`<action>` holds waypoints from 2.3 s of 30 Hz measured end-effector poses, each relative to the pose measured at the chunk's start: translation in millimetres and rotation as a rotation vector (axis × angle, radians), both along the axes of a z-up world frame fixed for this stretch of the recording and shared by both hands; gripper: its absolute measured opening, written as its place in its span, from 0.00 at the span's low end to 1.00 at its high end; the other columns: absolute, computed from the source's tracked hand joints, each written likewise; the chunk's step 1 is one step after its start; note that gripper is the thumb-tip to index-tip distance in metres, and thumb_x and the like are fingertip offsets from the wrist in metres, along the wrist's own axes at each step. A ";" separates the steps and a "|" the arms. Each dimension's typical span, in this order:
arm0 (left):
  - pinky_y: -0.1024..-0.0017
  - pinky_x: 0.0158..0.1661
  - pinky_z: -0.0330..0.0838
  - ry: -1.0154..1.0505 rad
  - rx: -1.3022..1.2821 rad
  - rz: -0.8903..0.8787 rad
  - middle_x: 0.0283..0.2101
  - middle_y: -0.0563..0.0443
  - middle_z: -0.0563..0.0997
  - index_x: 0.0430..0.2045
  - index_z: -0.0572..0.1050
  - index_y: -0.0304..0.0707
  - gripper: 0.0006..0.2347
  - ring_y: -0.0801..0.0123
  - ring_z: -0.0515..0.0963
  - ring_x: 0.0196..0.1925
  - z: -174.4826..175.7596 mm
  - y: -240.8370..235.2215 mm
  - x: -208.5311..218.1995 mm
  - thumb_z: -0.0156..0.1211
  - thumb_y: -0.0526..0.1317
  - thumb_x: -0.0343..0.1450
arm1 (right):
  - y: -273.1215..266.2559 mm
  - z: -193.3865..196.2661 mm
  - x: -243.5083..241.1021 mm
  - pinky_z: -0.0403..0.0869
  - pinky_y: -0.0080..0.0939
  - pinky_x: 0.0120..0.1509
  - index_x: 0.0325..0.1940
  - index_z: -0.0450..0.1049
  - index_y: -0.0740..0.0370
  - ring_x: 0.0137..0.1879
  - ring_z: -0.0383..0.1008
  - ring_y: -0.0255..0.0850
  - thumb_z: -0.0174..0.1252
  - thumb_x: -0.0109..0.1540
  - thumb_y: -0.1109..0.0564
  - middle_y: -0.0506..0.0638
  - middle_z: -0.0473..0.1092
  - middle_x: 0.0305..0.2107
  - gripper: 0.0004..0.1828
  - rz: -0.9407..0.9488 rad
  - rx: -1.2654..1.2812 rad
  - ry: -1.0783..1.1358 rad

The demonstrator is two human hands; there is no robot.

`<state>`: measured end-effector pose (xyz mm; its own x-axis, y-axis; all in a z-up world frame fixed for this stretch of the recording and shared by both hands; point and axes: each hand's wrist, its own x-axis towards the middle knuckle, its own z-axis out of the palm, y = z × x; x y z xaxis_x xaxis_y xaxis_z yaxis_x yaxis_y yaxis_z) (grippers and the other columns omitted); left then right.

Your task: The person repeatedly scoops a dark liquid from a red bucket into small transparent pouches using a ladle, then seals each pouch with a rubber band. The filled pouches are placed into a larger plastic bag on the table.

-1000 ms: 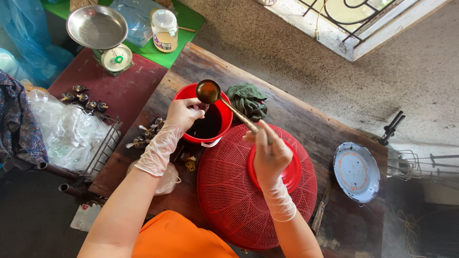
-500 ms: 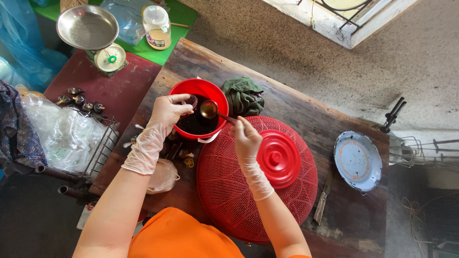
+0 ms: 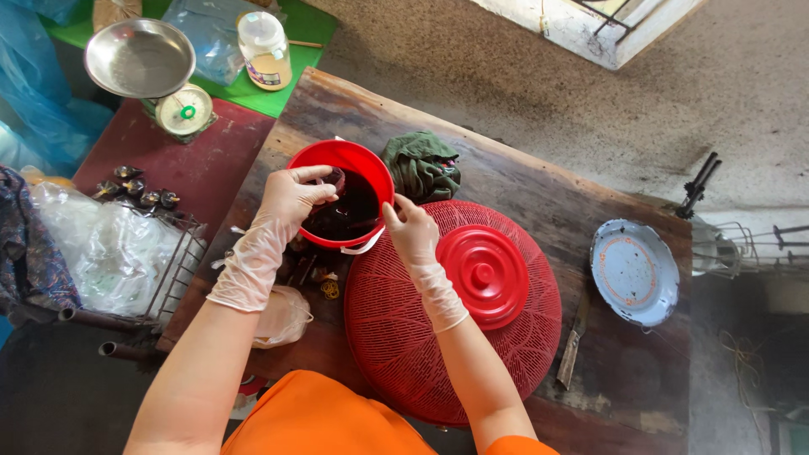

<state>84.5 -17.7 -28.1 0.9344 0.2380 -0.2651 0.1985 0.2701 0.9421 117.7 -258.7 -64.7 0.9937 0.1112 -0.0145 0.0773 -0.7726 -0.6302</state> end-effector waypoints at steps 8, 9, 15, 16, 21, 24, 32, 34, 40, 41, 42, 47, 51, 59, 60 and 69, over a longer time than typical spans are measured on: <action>0.77 0.36 0.80 0.045 0.035 -0.022 0.34 0.50 0.82 0.46 0.82 0.28 0.15 0.71 0.83 0.31 17.8 -4.0 28.0 0.67 0.27 0.65 | -72.2 -41.4 114.2 0.75 0.46 0.60 0.55 0.80 0.53 0.54 0.80 0.50 0.67 0.57 0.42 0.59 0.79 0.45 0.25 -0.030 -0.020 0.088; 0.77 0.36 0.80 0.059 0.023 -0.017 0.34 0.49 0.83 0.46 0.81 0.29 0.15 0.71 0.83 0.30 19.5 -5.4 35.3 0.67 0.27 0.65 | -74.7 -44.8 126.3 0.74 0.46 0.64 0.60 0.78 0.51 0.59 0.78 0.52 0.68 0.56 0.42 0.62 0.77 0.50 0.29 -0.036 -0.116 0.128; 0.77 0.35 0.76 0.031 0.028 -0.073 0.35 0.46 0.84 0.47 0.81 0.28 0.15 0.72 0.83 0.31 28.1 -11.9 78.1 0.67 0.27 0.66 | -21.0 -55.3 167.1 0.58 0.72 0.72 0.78 0.51 0.30 0.80 0.35 0.66 0.75 0.49 0.41 0.57 0.35 0.78 0.58 0.189 -0.465 0.125; 0.78 0.36 0.76 0.036 0.034 -0.078 0.35 0.47 0.85 0.47 0.81 0.28 0.15 0.72 0.83 0.32 29.9 -11.8 83.7 0.67 0.27 0.66 | -12.2 -58.1 171.9 0.57 0.75 0.71 0.77 0.51 0.28 0.81 0.34 0.66 0.75 0.49 0.40 0.56 0.34 0.78 0.58 0.225 -0.496 0.109; 0.78 0.37 0.76 0.054 0.051 -0.087 0.34 0.47 0.83 0.48 0.81 0.29 0.17 0.72 0.82 0.32 36.5 -10.8 112.3 0.67 0.28 0.65 | -1.1 -110.3 183.9 0.56 0.82 0.65 0.73 0.58 0.24 0.78 0.38 0.66 0.75 0.47 0.40 0.55 0.40 0.77 0.53 0.333 -0.553 0.105; 0.78 0.37 0.77 0.087 0.080 -0.074 0.35 0.45 0.85 0.48 0.81 0.29 0.17 0.71 0.83 0.32 37.8 -10.6 132.0 0.66 0.28 0.65 | -6.5 -148.1 198.7 0.71 0.66 0.67 0.58 0.79 0.29 0.69 0.68 0.58 0.58 0.64 0.55 0.51 0.68 0.65 0.21 0.273 -0.503 0.047; 0.76 0.36 0.78 0.057 0.080 -0.027 0.36 0.45 0.85 0.50 0.80 0.27 0.19 0.71 0.83 0.31 4.9 -50.4 183.4 0.66 0.26 0.64 | -23.5 -75.7 215.7 0.70 0.48 0.67 0.60 0.76 0.57 0.57 0.73 0.54 0.50 0.54 0.69 0.60 0.73 0.48 0.30 -0.243 0.479 -0.361; 0.77 0.36 0.79 0.027 0.048 -0.052 0.35 0.44 0.85 0.50 0.80 0.26 0.19 0.72 0.83 0.32 -2.8 -67.7 195.2 0.67 0.25 0.63 | -14.4 -43.4 192.9 0.71 0.47 0.67 0.62 0.75 0.56 0.57 0.73 0.55 0.49 0.54 0.70 0.60 0.72 0.48 0.33 -0.254 0.614 -0.363; 0.77 0.38 0.80 -0.021 0.010 -0.079 0.39 0.45 0.85 0.50 0.79 0.24 0.20 0.72 0.83 0.33 4.9 -96.8 207.4 0.68 0.25 0.62 | 20.0 -9.0 145.3 0.67 0.50 0.69 0.64 0.74 0.57 0.63 0.68 0.59 0.57 0.54 0.70 0.63 0.68 0.59 0.33 -0.275 0.461 -0.517; 0.77 0.39 0.80 -0.030 -0.008 -0.086 0.40 0.44 0.85 0.50 0.79 0.23 0.19 0.71 0.84 0.34 8.6 -95.4 206.7 0.68 0.25 0.62 | 21.1 -13.3 140.6 0.66 0.51 0.68 0.64 0.74 0.57 0.62 0.67 0.59 0.58 0.53 0.70 0.63 0.67 0.59 0.34 -0.272 0.399 -0.508; 0.77 0.39 0.80 -0.040 -0.026 -0.093 0.40 0.44 0.86 0.50 0.79 0.22 0.19 0.71 0.84 0.35 12.7 -93.2 205.9 0.68 0.25 0.63 | 20.2 -19.0 137.5 0.67 0.51 0.66 0.63 0.75 0.55 0.60 0.68 0.59 0.58 0.52 0.69 0.63 0.67 0.59 0.34 -0.246 0.331 -0.459; 0.77 0.40 0.80 -0.060 -0.039 -0.144 0.41 0.44 0.85 0.51 0.78 0.23 0.19 0.69 0.86 0.36 30.4 -82.1 198.6 0.67 0.27 0.65 | 6.4 -46.9 134.4 0.69 0.52 0.64 0.58 0.79 0.51 0.59 0.68 0.59 0.58 0.50 0.68 0.60 0.69 0.58 0.32 -0.229 0.207 -0.189; 0.76 0.41 0.80 -0.062 -0.021 -0.148 0.41 0.43 0.85 0.51 0.78 0.23 0.19 0.69 0.85 0.37 36.0 -83.6 194.1 0.67 0.27 0.65 | 0.2 -46.9 131.6 0.67 0.53 0.67 0.62 0.76 0.54 0.61 0.66 0.59 0.57 0.52 0.69 0.61 0.67 0.60 0.33 -0.372 0.281 -0.269; 0.75 0.41 0.80 -0.036 -0.047 -0.183 0.39 0.42 0.85 0.52 0.78 0.24 0.20 0.67 0.86 0.36 35.0 -102.6 185.8 0.67 0.28 0.65 | 6.9 -17.8 107.3 0.68 0.54 0.69 0.66 0.72 0.53 0.65 0.65 0.58 0.61 0.53 0.67 0.61 0.65 0.63 0.35 -0.321 0.256 -0.527; 0.75 0.42 0.80 -0.051 -0.051 -0.188 0.40 0.43 0.86 0.52 0.78 0.24 0.19 0.67 0.86 0.37 35.3 -104.5 185.0 0.68 0.28 0.65 | 7.8 -18.9 107.8 0.68 0.54 0.68 0.65 0.72 0.52 0.64 0.66 0.58 0.61 0.53 0.66 0.60 0.65 0.63 0.35 -0.316 0.227 -0.495; 0.76 0.42 0.79 -0.040 -0.044 -0.262 0.41 0.44 0.86 0.54 0.77 0.26 0.20 0.67 0.86 0.38 54.6 -105.5 165.2 0.66 0.29 0.66 | -23.8 -61.0 131.3 0.71 0.50 0.58 0.55 0.79 0.60 0.57 0.71 0.55 0.69 0.56 0.54 0.63 0.70 0.54 0.23 -0.241 0.392 -0.139</action>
<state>249.8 -123.2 26.5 0.9726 -0.0240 -0.2312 0.2296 0.2555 0.9392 249.0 -282.5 -125.7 0.9814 -0.1522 0.1170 0.0290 -0.4849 -0.8741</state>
